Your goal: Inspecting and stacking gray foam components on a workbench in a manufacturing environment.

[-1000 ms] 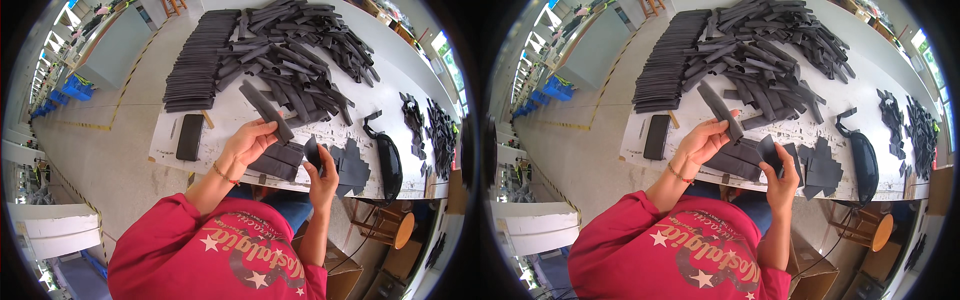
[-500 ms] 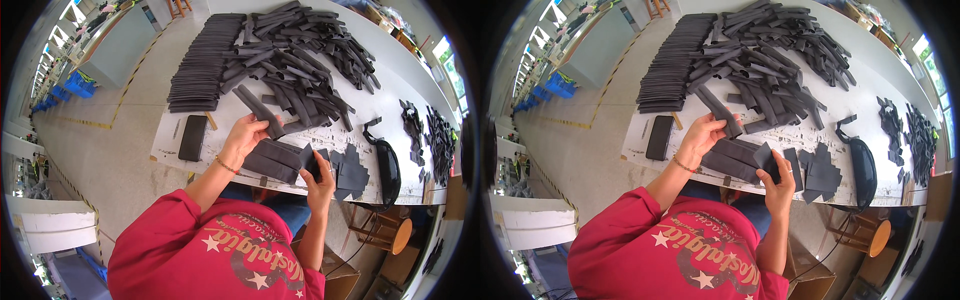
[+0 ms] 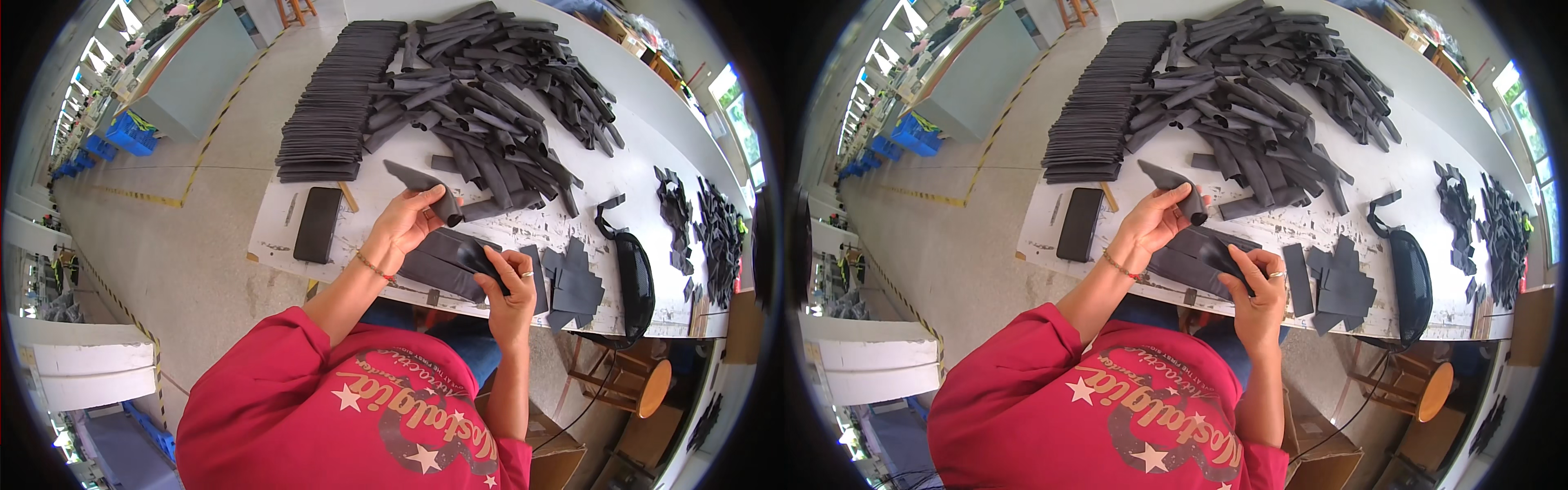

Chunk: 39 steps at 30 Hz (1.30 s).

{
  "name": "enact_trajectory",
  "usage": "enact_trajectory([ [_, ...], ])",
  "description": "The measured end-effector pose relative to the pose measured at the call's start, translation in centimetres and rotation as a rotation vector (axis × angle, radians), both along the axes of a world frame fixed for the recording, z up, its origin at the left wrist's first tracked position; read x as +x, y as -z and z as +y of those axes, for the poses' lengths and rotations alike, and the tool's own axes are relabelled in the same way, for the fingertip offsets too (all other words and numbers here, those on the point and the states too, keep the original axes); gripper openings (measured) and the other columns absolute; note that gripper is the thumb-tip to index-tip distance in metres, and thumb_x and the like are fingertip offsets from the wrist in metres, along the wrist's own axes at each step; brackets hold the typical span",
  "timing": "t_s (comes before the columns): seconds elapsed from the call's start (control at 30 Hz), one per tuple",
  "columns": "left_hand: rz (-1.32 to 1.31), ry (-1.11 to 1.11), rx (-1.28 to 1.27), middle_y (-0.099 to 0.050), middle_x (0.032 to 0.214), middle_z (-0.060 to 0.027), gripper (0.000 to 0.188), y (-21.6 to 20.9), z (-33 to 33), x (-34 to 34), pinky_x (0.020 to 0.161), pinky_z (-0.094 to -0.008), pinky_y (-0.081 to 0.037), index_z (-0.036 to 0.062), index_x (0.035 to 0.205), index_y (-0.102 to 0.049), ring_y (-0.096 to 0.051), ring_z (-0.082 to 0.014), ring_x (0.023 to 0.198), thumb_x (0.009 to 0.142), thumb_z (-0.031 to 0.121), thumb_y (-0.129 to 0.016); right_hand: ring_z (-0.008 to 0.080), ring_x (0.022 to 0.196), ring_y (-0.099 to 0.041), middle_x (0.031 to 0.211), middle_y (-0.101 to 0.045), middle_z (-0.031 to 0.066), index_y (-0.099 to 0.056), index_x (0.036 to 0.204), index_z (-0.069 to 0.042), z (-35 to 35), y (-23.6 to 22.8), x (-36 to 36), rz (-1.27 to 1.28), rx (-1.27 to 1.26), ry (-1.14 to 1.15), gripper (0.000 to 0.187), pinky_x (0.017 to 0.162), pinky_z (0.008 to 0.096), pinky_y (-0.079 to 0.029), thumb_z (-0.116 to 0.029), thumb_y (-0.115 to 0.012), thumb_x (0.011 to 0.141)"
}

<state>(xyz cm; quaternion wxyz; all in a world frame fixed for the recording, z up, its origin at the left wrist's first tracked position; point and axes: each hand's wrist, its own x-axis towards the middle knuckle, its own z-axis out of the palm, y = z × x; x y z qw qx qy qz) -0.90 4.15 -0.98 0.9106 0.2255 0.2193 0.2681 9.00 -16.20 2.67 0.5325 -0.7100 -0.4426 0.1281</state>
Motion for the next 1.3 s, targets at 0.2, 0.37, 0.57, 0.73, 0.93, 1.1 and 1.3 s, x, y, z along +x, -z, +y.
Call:
enact_trajectory([
  [0.2, 0.116, -0.039, 0.093, -0.069, 0.100, -0.0143, 0.021, -0.4, -0.3, 0.3, 0.071, -0.0329, -0.061, -0.0011, 0.101, -0.060, -0.069, -0.0223, 0.087, 0.085, 0.008, -0.071, 0.0235, 0.089, -0.052, 0.097, -0.056, 0.0066, -0.070, 0.112, -0.010, 1.4, -0.5, -0.2, -0.296, -0.014, 0.031, 0.041, 0.078, 0.0358, -0.042, -0.002, -0.075, 0.073],
  [0.37, 0.162, -0.032, 0.166, -0.068, 0.099, -0.0169, 0.025, -0.6, -0.4, 0.4, 0.070, -0.0334, -0.061, -0.0022, 0.104, -0.058, -0.070, -0.0225, 0.084, 0.085, 0.008, -0.071, 0.0250, 0.087, -0.052, 0.095, -0.056, 0.0052, -0.071, 0.109, -0.011, 2.1, -1.4, 0.3, -0.479, -0.027, 0.055, 0.036, 0.075, 0.0382, -0.040, -0.004, -0.074, 0.074],
  [0.57, 0.169, 0.057, 0.177, -0.067, 0.100, -0.0204, 0.029, -1.6, -0.9, 0.0, 0.071, -0.0365, -0.061, -0.0006, 0.109, -0.053, -0.070, -0.0251, 0.085, 0.085, 0.005, -0.069, 0.0259, 0.086, -0.052, 0.094, -0.056, 0.0051, -0.070, 0.106, -0.012, 2.5, -1.9, 1.2, -0.631, -0.047, 0.062, 0.033, 0.075, 0.0404, -0.039, -0.004, -0.073, 0.074],
  [0.73, 0.057, 0.076, 0.085, -0.065, 0.106, -0.0226, 0.051, -1.7, -1.1, -0.1, 0.075, -0.0396, -0.060, -0.0004, 0.127, -0.038, -0.069, -0.0281, 0.091, 0.086, 0.003, -0.068, 0.0256, 0.088, -0.053, 0.095, -0.055, 0.0043, -0.070, 0.106, -0.012, 2.7, -1.8, 1.2, -0.764, -0.068, 0.119, 0.034, 0.078, 0.0401, -0.040, -0.004, -0.073, 0.073],
  [0.93, 0.046, 0.001, 0.204, -0.064, 0.108, -0.0202, 0.063, -3.7, -2.9, 0.2, 0.081, -0.0396, -0.059, 0.0003, 0.137, -0.032, -0.066, -0.0279, 0.099, 0.083, -0.005, -0.066, 0.0249, 0.092, -0.053, 0.101, -0.053, 0.0039, -0.068, 0.112, -0.012, 3.1, -0.9, 0.5, -0.818, -0.065, 0.191, 0.041, 0.082, 0.0409, -0.041, -0.005, -0.074, 0.072],
  [1.1, -0.004, -0.066, 0.339, -0.064, 0.111, -0.0148, 0.064, -3.6, -4.1, 0.1, 0.086, -0.0354, -0.056, 0.0027, 0.139, -0.035, -0.063, -0.0242, 0.105, 0.084, -0.004, -0.066, 0.0307, 0.094, -0.051, 0.107, -0.051, 0.0111, -0.058, 0.127, -0.006, 4.0, -0.5, -1.2, -0.638, 0.015, 0.157, 0.054, 0.084, 0.0436, -0.040, -0.006, -0.073, 0.076],
  [1.3, -0.207, 0.056, 0.286, -0.068, 0.096, -0.0121, 0.030, -2.6, -3.7, 0.9, 0.100, -0.0427, -0.045, 0.0043, 0.121, -0.053, -0.059, -0.0306, 0.115, 0.098, 0.023, -0.056, 0.0382, 0.100, -0.053, 0.114, -0.052, 0.0197, -0.052, 0.121, -0.002, 3.6, 0.9, -2.6, -0.425, 0.005, 0.126, 0.050, 0.086, 0.0471, -0.043, -0.001, -0.072, 0.075],
])
